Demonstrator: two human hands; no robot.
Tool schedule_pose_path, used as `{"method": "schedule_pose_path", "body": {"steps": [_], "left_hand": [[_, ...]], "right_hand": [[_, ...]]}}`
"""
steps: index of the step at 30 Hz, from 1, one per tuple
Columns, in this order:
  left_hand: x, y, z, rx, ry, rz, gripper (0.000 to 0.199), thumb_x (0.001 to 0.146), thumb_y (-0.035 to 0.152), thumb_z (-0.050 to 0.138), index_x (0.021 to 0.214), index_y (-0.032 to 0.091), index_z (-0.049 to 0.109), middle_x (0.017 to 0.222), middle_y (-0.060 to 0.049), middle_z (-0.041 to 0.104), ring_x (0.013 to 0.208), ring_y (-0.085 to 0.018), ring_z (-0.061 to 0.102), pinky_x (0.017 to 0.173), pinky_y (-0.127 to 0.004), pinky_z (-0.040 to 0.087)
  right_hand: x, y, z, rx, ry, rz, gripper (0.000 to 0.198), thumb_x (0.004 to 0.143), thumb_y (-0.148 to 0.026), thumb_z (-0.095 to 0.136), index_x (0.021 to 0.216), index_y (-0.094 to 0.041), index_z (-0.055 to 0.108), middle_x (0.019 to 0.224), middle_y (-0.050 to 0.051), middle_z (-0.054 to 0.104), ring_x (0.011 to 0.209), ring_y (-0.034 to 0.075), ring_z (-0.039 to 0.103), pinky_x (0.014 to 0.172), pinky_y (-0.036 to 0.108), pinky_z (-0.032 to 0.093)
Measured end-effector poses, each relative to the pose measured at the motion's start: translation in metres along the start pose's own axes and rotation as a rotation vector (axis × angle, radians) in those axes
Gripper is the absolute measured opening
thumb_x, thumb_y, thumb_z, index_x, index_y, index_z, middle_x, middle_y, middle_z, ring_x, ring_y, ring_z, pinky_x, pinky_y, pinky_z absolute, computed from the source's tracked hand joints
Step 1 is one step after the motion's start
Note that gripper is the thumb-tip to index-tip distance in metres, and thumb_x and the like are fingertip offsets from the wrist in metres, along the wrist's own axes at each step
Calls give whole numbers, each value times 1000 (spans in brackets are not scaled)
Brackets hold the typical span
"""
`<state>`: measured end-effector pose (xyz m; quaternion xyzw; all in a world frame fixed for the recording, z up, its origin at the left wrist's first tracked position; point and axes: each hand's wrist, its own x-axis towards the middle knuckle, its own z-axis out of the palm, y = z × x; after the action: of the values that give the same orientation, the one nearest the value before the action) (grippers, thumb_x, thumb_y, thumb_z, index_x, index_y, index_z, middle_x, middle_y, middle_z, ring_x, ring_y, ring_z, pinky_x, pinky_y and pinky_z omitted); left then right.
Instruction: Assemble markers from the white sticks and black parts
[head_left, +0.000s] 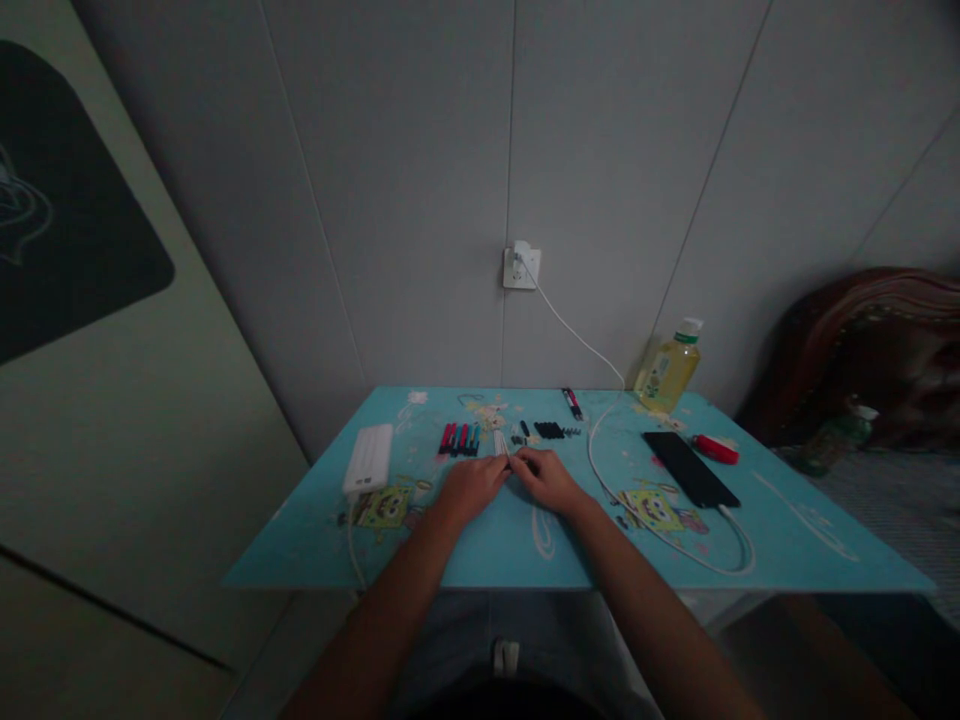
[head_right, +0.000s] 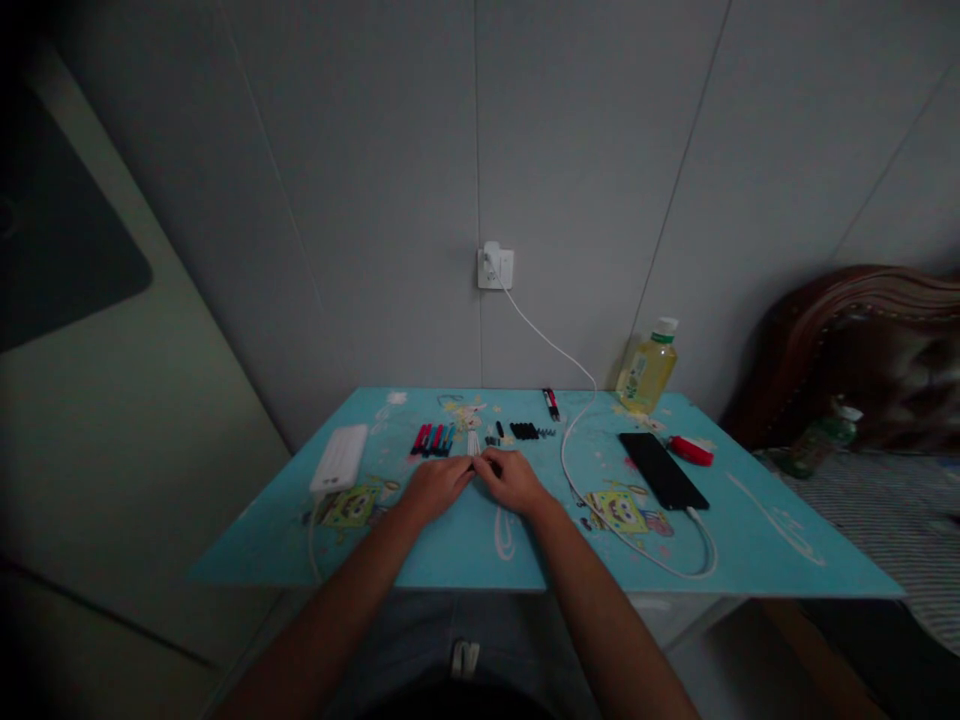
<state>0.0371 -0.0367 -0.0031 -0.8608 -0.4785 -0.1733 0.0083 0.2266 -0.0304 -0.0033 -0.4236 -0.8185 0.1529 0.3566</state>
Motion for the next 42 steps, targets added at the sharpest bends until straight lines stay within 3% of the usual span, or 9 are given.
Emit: {"method": "schedule_pose_path", "body": {"steps": [6, 19, 29, 42], "left_hand": [[-1, 1, 0, -10, 13, 47, 27, 102, 38, 43, 107, 20, 64, 102, -8, 72, 93, -23, 68, 80, -31, 48], [-2, -1, 4, -65, 60, 45, 27, 102, 36, 42, 105, 19, 63, 99, -8, 73, 90, -23, 68, 79, -31, 49], [-2, -3, 9, -138, 31, 102, 29, 103, 36, 41, 106, 20, 65, 100, -6, 74, 90, -21, 70, 81, -29, 49], [-1, -1, 6, -79, 28, 53, 30, 102, 39, 42, 104, 19, 64, 98, -10, 73, 88, -23, 69, 78, -30, 49]], "right_hand": [[-1, -2, -2, 11, -31, -33, 42, 99, -45, 41, 70, -20, 57, 62, -1, 54, 59, 13, 49, 61, 25, 36], [1, 0, 0, 47, -28, -40, 43, 99, -47, 43, 71, -17, 59, 61, -2, 52, 58, 12, 46, 59, 24, 34], [-1, -2, -1, 88, -62, -42, 53, 99, -49, 38, 59, -17, 51, 56, -4, 42, 53, 10, 39, 55, 24, 29], [1, 3, 10, 151, 19, 106, 59, 98, -54, 33, 51, -19, 40, 51, -5, 29, 47, 8, 27, 48, 25, 21]]}}
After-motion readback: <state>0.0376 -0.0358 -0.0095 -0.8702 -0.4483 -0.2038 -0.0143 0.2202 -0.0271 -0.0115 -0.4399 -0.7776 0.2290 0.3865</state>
